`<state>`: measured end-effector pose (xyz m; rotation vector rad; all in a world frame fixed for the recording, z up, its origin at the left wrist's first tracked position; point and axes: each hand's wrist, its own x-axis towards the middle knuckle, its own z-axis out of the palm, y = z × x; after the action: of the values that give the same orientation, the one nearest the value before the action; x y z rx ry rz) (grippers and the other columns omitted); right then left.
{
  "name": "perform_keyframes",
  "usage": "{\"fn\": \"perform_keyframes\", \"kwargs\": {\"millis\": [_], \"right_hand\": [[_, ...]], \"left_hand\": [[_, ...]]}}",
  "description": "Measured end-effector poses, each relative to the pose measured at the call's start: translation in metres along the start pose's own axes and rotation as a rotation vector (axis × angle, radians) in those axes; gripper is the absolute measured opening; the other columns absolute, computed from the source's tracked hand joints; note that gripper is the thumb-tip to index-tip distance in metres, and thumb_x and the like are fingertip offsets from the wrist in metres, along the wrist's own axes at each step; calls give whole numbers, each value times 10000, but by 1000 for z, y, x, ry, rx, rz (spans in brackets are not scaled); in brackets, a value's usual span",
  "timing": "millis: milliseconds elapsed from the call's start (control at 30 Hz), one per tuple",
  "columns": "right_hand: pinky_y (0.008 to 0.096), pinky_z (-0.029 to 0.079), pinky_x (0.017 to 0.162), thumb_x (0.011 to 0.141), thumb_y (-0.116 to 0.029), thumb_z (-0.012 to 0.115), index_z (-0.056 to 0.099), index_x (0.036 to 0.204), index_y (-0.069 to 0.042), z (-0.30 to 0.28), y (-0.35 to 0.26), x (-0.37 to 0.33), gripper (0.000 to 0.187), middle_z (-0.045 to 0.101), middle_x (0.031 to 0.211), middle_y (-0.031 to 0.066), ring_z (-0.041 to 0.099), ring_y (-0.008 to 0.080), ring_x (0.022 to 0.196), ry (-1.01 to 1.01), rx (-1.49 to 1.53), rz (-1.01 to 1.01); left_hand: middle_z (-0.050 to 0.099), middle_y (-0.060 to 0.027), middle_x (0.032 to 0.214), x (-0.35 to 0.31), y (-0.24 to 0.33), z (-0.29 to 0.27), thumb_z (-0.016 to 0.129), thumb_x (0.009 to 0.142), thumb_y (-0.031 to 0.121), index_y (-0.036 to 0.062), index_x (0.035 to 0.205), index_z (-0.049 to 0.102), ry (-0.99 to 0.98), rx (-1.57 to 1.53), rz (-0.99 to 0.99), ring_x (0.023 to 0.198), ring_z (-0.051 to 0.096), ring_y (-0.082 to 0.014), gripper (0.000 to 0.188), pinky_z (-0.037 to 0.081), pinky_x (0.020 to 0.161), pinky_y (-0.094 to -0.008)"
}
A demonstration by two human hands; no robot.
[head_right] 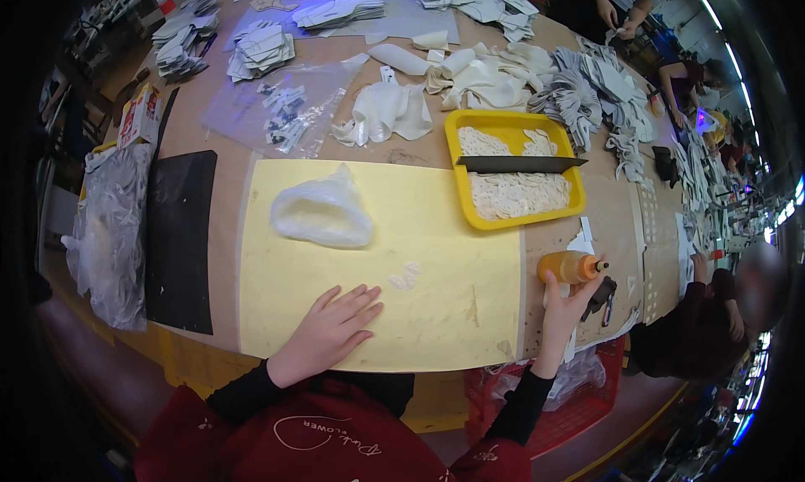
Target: The person repeatedly picks small white decorative pieces from a yellow tray and places them on a yellow cutting board, arranging them in small groups. The person also handles a plastic bag and a black scraper tool during the process.
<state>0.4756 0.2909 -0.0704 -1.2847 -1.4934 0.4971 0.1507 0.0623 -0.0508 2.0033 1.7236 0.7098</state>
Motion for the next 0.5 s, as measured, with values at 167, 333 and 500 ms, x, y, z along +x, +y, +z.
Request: {"fn": "perform_keyframes", "kwargs": {"millis": [167, 333, 500], "right_hand": [[373, 477, 1013, 882, 20, 728, 500, 1461, -25, 10, -48, -39, 624, 578, 1349, 143, 595, 264, 1198, 91, -251, -159], [374, 509, 851, 855, -28, 766, 718, 1164, -11, 71, -103, -83, 313, 635, 1071, 123, 622, 282, 978, -544, -115, -228], [369, 506, 823, 848, -46, 781, 735, 1086, 3, 100, -106, -89, 247, 616, 1005, 112, 611, 285, 924, -690, -118, -113]], "left_hand": [[610, -111, 1376, 8, -14, 6, 662, 888, 58, 51, 1266, 668, 106, -59, 56, 1277, 580, -298, 379, 463, 1053, -431], [663, -97, 1195, 4, -24, 0, 651, 857, 28, 63, 1179, 722, 133, -110, 57, 1133, 626, -291, 331, 495, 982, -404], [663, -94, 1178, -9, -27, -4, 685, 873, 32, 67, 1160, 733, 172, -165, 2, 1102, 629, -294, 293, 497, 974, -413]]}}
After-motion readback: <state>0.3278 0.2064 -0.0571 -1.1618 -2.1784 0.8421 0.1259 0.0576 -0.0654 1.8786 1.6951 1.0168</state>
